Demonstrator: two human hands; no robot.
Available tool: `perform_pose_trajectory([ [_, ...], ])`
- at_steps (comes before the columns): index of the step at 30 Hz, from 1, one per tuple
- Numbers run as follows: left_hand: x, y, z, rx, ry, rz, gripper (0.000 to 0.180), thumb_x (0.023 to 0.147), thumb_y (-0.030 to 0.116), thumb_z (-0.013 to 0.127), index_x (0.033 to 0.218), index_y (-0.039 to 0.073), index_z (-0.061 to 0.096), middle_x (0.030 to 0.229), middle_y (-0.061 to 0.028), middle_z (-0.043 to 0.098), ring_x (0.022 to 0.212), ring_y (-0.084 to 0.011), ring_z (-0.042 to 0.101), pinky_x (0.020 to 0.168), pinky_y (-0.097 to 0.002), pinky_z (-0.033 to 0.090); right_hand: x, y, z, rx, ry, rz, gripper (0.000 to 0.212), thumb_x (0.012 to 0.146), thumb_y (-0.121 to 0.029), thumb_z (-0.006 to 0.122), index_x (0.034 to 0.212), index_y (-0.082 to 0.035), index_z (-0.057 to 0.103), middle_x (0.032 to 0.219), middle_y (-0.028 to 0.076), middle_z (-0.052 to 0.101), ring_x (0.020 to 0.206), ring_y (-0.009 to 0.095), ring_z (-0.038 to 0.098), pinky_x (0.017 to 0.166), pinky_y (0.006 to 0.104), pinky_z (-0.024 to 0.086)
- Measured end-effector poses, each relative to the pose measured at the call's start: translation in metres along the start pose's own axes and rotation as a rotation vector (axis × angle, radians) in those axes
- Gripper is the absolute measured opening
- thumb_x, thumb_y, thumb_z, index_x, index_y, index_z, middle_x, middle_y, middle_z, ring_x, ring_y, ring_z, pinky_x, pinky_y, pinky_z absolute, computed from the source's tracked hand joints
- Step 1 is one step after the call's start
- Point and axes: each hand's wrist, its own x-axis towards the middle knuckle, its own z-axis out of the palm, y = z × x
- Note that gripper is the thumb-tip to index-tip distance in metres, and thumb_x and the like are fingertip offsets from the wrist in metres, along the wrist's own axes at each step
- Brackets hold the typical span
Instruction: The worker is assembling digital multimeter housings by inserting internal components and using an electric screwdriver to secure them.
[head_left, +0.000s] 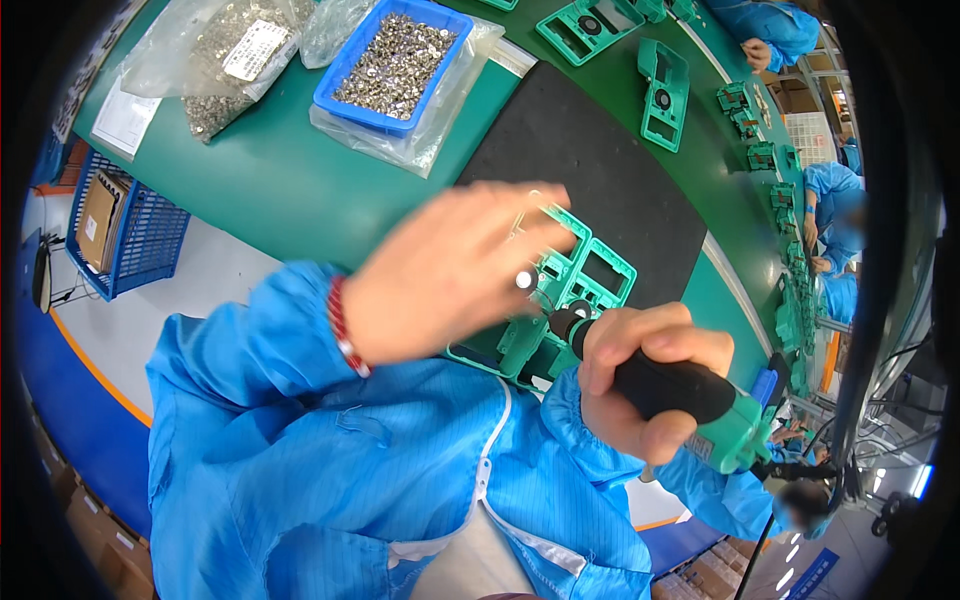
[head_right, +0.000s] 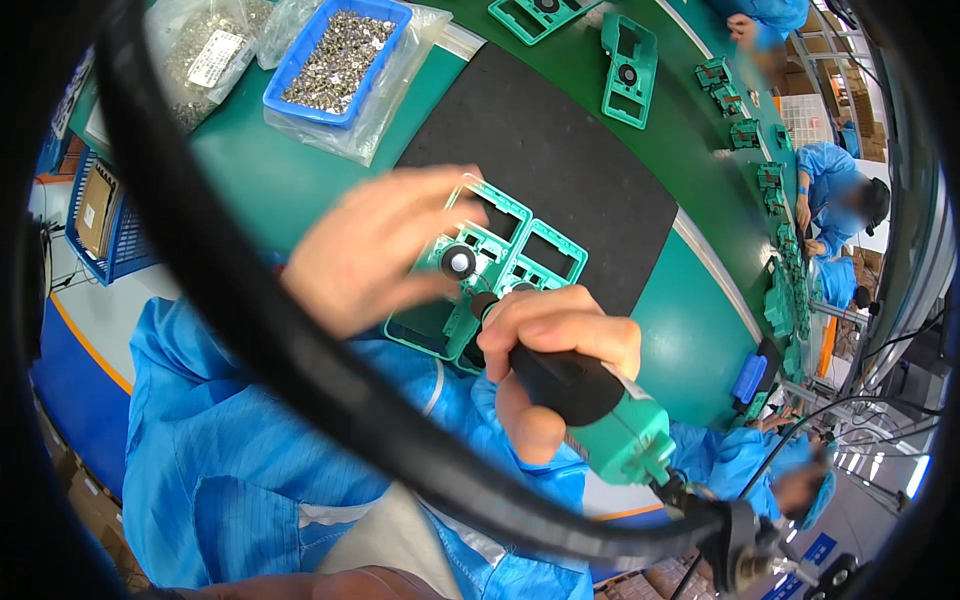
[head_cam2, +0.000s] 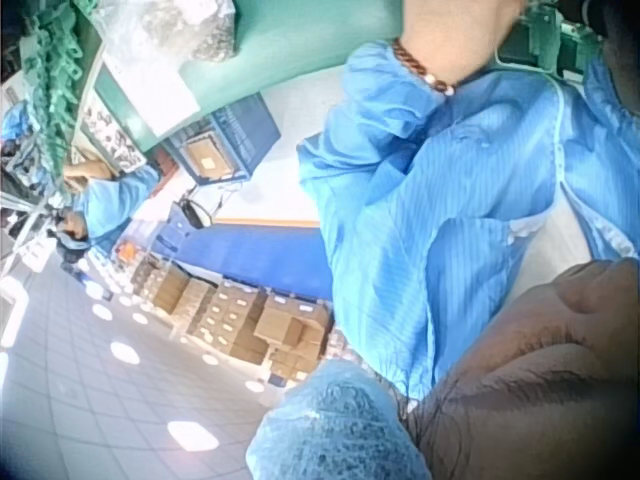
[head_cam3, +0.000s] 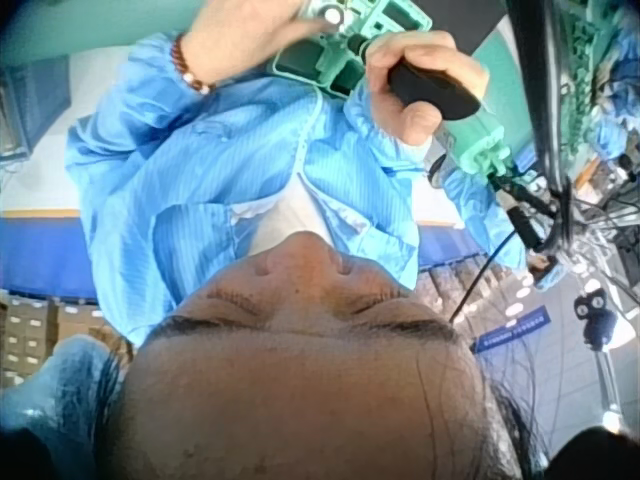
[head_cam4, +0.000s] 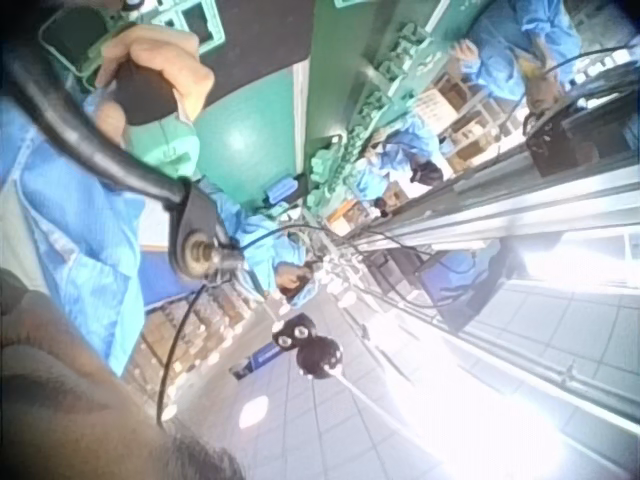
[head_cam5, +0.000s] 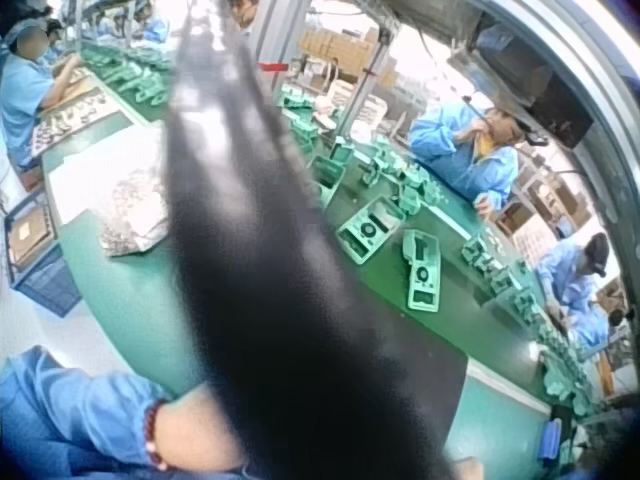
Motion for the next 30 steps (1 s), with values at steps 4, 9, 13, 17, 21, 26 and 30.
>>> perform_pose_trajectory([
  [4, 0.017, -0.101, -0.038, 0.471, 0.116, -0.034, 0.025, 0.085, 0.004, 0.061, 0.109, -0.001, 0.062, 0.103, -0.0182, 0.062, 0.096, -0.0376, 0.063, 0.084, -0.0437, 0.052, -0.008, 0.005, -0.006, -0.070, 0.074, 0.154, 0.057, 0.095, -0.050, 0.066, 0.110, 0.002, 0.048, 0.086, 0.020, 0.060, 0.048, 0.014, 0.051, 0.043, 0.0246, 0.042],
  [9, 0.022, -0.149, -0.076, 0.766, -0.197, -0.231, 0.010, 0.082, 0.006, 0.068, 0.087, -0.002, 0.069, 0.094, -0.0193, 0.067, 0.093, -0.0383, 0.067, 0.083, -0.0460, 0.054, -0.011, 0.012, 0.002, -0.090, 0.140, 0.175, 0.056, 0.095, -0.050, 0.067, 0.108, 0.001, 0.049, 0.086, 0.019, 0.060, 0.048, 0.014, 0.051, 0.043, 0.0257, 0.043],
  [13, 0.036, -0.133, -0.078, 0.806, -0.271, -0.303, 0.009, 0.082, 0.007, 0.070, 0.082, -0.001, 0.067, 0.092, -0.0181, 0.067, 0.090, -0.0381, 0.067, 0.080, -0.0477, 0.054, -0.011, 0.009, -0.002, -0.100, 0.115, 0.203, 0.057, 0.094, -0.051, 0.067, 0.108, 0.002, 0.049, 0.085, 0.020, 0.060, 0.048, 0.014, 0.051, 0.043, 0.0259, 0.043],
  [17, 0.029, -0.139, -0.077, 0.833, -0.207, -0.222, 0.012, 0.091, 0.012, 0.065, 0.087, 0.000, 0.065, 0.093, -0.0159, 0.064, 0.089, -0.0382, 0.064, 0.081, -0.0493, 0.051, -0.011, 0.009, 0.001, -0.089, 0.121, 0.238, 0.057, 0.094, -0.051, 0.068, 0.108, 0.002, 0.049, 0.086, 0.020, 0.060, 0.048, 0.014, 0.050, 0.044, 0.0262, 0.043],
  [21, 0.034, -0.122, -0.073, 0.843, -0.104, -0.217, 0.016, 0.097, 0.017, 0.061, 0.095, 0.001, 0.060, 0.094, -0.0170, 0.062, 0.085, -0.0404, 0.061, 0.077, -0.0497, 0.050, -0.010, 0.013, -0.007, -0.013, 0.046, 0.221, 0.059, 0.093, -0.052, 0.069, 0.108, 0.001, 0.049, 0.086, 0.019, 0.060, 0.049, 0.014, 0.050, 0.046, 0.0270, 0.044],
  [26, 0.041, -0.096, -0.068, 0.766, -0.059, -0.256, 0.017, 0.094, 0.018, 0.058, 0.092, 0.001, 0.058, 0.083, -0.0184, 0.063, 0.080, -0.0383, 0.064, 0.074, -0.0483, 0.051, -0.009, 0.007, -0.001, -0.060, 0.089, 0.307, 0.059, 0.091, -0.053, 0.071, 0.106, 0.000, 0.050, 0.083, 0.018, 0.060, 0.049, 0.013, 0.049, 0.047, 0.0273, 0.042],
  [30, 0.042, -0.089, -0.062, 0.600, -0.012, -0.233, 0.017, 0.096, 0.017, 0.064, 0.093, 0.000, 0.060, 0.089, -0.0154, 0.062, 0.081, -0.0357, 0.063, 0.073, -0.0445, 0.050, -0.007, 0.009, 0.000, -0.050, 0.109, 0.343, 0.060, 0.090, -0.054, 0.072, 0.103, 0.000, 0.051, 0.080, 0.017, 0.059, 0.049, 0.012, 0.047, 0.047, 0.0269, 0.042],
])
